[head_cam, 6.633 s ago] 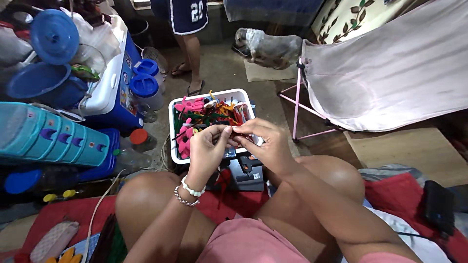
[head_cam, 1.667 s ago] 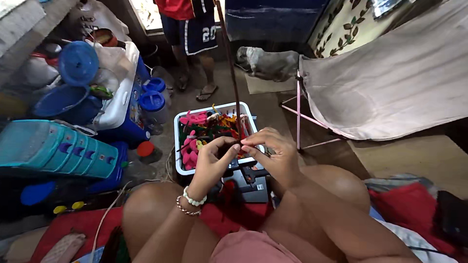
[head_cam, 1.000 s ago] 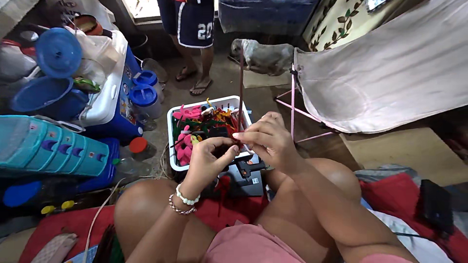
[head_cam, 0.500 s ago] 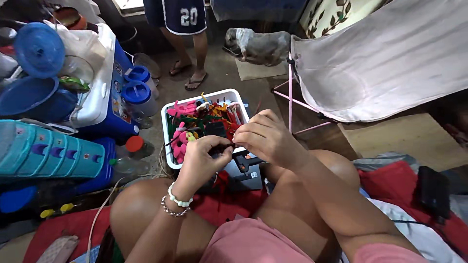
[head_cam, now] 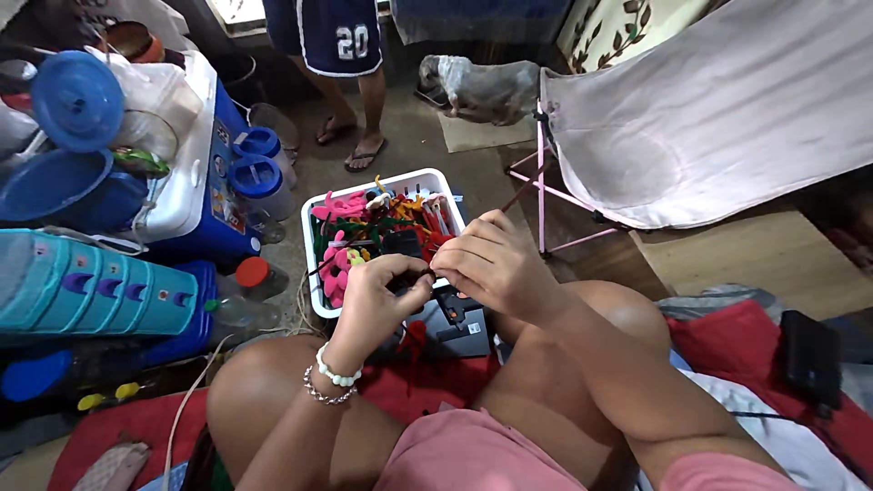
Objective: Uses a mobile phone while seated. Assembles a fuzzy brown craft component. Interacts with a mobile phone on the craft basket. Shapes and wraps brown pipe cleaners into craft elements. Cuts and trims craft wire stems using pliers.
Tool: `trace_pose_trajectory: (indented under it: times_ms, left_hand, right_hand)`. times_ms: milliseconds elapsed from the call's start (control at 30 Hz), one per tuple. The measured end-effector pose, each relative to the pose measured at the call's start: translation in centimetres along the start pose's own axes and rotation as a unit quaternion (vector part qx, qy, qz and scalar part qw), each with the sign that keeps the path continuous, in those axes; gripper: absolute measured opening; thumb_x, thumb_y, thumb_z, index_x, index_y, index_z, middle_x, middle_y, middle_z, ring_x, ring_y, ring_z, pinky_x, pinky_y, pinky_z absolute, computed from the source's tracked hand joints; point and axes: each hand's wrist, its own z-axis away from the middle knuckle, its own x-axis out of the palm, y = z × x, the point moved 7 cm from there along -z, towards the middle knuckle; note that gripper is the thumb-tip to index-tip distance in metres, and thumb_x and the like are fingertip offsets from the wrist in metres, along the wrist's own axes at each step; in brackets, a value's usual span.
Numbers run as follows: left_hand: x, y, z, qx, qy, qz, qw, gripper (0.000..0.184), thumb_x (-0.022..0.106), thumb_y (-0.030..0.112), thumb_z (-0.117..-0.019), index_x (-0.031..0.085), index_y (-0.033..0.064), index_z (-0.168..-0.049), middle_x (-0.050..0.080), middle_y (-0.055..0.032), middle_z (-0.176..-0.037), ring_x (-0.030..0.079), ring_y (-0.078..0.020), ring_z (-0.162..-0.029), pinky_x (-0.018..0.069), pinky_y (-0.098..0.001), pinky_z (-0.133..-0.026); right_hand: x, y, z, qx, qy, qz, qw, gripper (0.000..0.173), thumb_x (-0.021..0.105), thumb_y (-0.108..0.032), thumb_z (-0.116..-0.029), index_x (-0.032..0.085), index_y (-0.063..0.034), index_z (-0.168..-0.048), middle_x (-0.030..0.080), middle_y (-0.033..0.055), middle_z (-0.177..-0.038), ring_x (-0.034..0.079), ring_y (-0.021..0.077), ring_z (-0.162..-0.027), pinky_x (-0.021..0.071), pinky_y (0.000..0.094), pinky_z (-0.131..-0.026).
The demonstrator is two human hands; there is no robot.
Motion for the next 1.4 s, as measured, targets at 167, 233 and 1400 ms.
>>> trace_pose_trajectory:
  times_ms: [167,233,1400]
  left_hand:
    - [-0.4,0.1,0.1,0.019,0.053,-0.015,0.998,0.015,0.065,0.015,-0.0922,0.076,0.0044,-0.092,0.072,0.0024,-0.085,0.065,0.0042,-0.076,0.055,-0.0136,-0.069]
    - [-0.7,0.1,0.1,0.025,0.09,-0.014,0.996,0.015,0.065,0.014,-0.0922,0.076,0.0031,-0.092,0.073,0.0017,-0.085,0.066,0.0038,-0.075,0.0557,-0.0141,-0.069]
    - [-1.1,0.2,0.1,-0.043,0.11,0.13,0.984,0.014,0.064,0.01,-0.0985,0.075,0.0005,-0.1,0.074,0.0,-0.079,0.069,-0.0044,-0.067,0.06,-0.0211,-0.066]
  right_hand:
    - [0.6,0.0,0.3,0.059,0.058,-0.031,0.996,0.015,0.064,-0.017,-0.1016,0.077,-0.0085,-0.099,0.076,0.0028,-0.096,0.067,0.0166,-0.094,0.049,0.0352,-0.092]
    - [0.8,0.1,0.4,0.106,0.067,-0.066,0.99,0.018,0.062,-0.019,-0.1029,0.078,-0.0114,-0.105,0.077,-0.0002,-0.103,0.064,0.0169,-0.104,0.0446,0.038,-0.096]
    - [2.1,1.3,0.7,0.221,0.136,-0.258,0.931,0.018,0.071,-0.014,-0.0938,0.079,-0.0121,-0.11,0.073,-0.0003,-0.104,0.068,0.0044,-0.097,0.059,0.0202,-0.087]
